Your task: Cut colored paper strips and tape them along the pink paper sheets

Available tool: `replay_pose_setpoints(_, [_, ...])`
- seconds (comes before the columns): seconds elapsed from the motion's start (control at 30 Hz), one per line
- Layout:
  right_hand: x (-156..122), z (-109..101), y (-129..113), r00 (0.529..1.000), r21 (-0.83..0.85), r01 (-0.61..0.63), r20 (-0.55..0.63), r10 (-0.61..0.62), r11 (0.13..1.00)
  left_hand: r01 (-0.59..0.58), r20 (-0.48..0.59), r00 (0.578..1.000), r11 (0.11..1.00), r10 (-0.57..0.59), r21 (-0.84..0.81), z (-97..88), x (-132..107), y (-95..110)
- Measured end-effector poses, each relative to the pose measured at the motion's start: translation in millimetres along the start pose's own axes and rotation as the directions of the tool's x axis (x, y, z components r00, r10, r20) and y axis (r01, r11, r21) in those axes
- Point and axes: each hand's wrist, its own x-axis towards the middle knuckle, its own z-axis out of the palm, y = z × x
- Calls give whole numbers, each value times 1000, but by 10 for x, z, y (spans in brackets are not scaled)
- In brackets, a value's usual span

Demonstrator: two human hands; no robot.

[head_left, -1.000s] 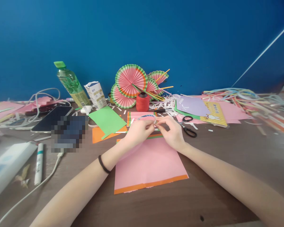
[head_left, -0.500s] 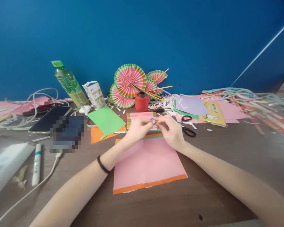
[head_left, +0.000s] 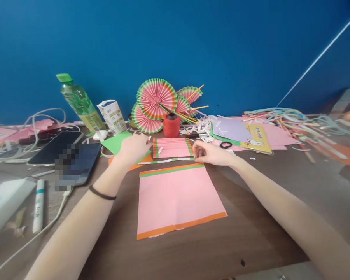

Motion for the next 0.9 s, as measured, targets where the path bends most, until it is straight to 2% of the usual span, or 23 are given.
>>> replay_pose_setpoints(0.1, [-10,9,20,1000,-77,-13,28,15,997,44,130,990,998,-51,52,20,3,-60])
replay_pose_setpoints(0.17, [-8,17,32,999,-74,-22,23,24,997,62,145,987,996,-69,57,28,-1,-63])
replay_pose_setpoints(0.2, [-6,20,36,999,-68,-30,15,32,997,57,103,993,997,-63,58,33,-2,-54])
replay_pose_setpoints(0.27, [-1,21,45,999,-68,-47,-13,46,997,16,-48,999,998,-13,55,49,-6,-11])
replay_pose_setpoints(0.33, [4,21,57,998,-75,-57,-43,54,996,-93,-149,984,995,95,24,73,-14,64])
replay_pose_setpoints(0.37, [7,22,65,997,-74,-59,-50,56,996,-166,-146,976,986,161,-22,89,-21,112])
replay_pose_setpoints(0.43, [14,26,85,997,-54,-56,-53,53,997,-317,-68,948,931,310,-181,132,-40,217])
replay_pose_setpoints(0.5, [21,34,101,998,-19,-50,-41,49,999,-370,-15,923,879,384,-300,182,-60,312])
replay_pose_setpoints(0.6, [25,42,91,999,47,-46,-16,46,998,-390,19,907,854,422,-345,235,-84,397])
replay_pose_setpoints(0.73, [11,41,-21,999,190,-41,-14,44,981,-354,50,912,842,408,-408,191,-129,438])
replay_pose_setpoints(0.9, [-2,104,-194,999,316,5,-36,7,949,-320,90,877,713,471,-624,72,-224,519])
